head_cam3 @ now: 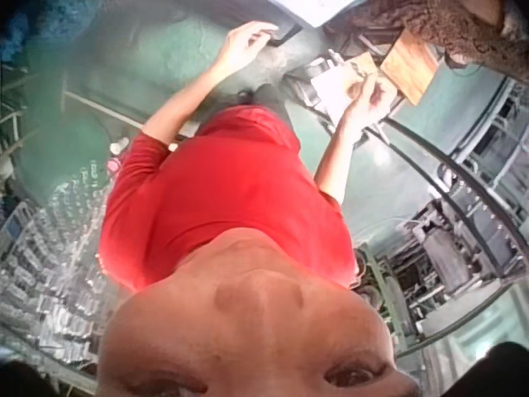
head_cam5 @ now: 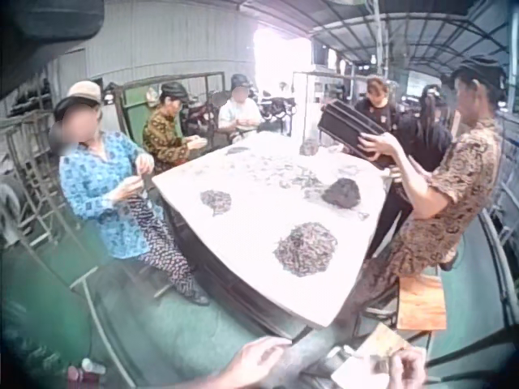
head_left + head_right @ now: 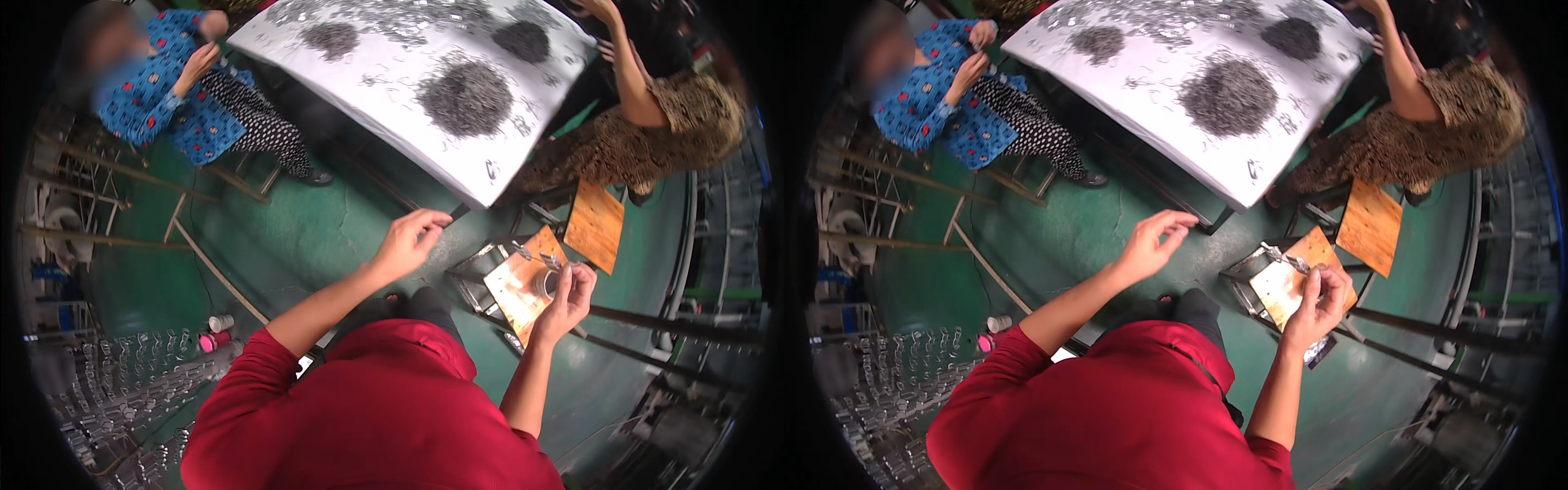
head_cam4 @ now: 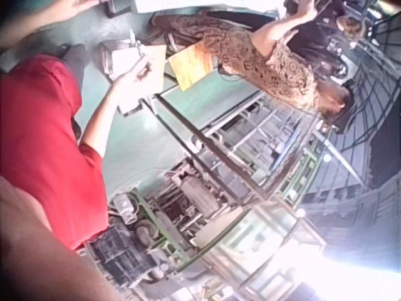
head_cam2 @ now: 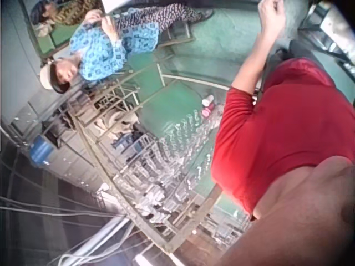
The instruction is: The person picks up small metal clips and wire loops from a table and connects them by hand into a chain. They repeatedly pick, link, and place the components, building a longer chain that is eventually hung on a nearby rack.
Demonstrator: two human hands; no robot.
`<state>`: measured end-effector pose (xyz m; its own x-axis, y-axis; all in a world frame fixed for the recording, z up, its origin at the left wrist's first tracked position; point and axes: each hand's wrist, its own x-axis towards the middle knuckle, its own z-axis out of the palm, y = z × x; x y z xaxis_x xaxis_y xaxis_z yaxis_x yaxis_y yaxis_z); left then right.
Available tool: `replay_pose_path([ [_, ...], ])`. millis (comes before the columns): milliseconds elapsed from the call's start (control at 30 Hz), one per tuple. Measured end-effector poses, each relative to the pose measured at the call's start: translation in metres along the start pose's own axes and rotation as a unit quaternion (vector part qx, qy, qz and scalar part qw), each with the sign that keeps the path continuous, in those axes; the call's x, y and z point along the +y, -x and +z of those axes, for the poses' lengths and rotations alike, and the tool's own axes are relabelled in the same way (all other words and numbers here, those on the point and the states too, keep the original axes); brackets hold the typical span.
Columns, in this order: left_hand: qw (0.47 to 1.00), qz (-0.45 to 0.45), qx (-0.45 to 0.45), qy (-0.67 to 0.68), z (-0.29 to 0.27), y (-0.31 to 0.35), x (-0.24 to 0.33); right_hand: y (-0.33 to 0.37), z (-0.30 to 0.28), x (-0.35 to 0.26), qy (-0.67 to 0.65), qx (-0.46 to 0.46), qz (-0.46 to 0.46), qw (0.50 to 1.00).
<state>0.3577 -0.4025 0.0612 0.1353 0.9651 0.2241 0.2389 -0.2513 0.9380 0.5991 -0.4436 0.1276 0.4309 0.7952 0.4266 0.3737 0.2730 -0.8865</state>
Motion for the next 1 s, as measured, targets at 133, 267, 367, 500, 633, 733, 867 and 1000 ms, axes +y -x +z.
replay_pose_path([
  [133,0.994,-0.055,0.089,0.011,-0.053,-0.033,-0.060,-0.026,0.087,-0.006,-0.065,-0.046,-0.017,0.997],
  [267,0.987,-0.024,0.129,-0.095,-0.100,-0.098,-0.120,-0.050,0.158,-0.010,-0.116,-0.093,0.001,0.989],
  [367,0.976,0.002,0.146,-0.163,-0.131,-0.177,-0.150,-0.068,0.203,-0.008,-0.105,-0.097,0.033,0.989],
  [500,0.969,0.024,0.122,-0.213,-0.163,-0.294,-0.195,-0.099,0.265,-0.002,-0.154,-0.133,0.011,0.979],
  [633,0.958,0.024,0.131,-0.253,-0.171,-0.395,-0.215,-0.135,0.322,-0.013,-0.163,-0.166,0.038,0.972],
  [733,0.949,0.017,0.101,-0.299,-0.165,-0.439,-0.226,-0.159,0.357,-0.010,-0.126,-0.182,0.050,0.974],
  [867,0.949,0.016,0.027,-0.315,-0.174,-0.448,-0.237,-0.175,0.384,0.002,-0.081,-0.181,0.018,0.980],
  [1000,0.984,-0.086,-0.020,-0.154,-0.201,-0.443,-0.189,-0.183,0.410,0.014,-0.036,-0.150,0.050,0.987],
])
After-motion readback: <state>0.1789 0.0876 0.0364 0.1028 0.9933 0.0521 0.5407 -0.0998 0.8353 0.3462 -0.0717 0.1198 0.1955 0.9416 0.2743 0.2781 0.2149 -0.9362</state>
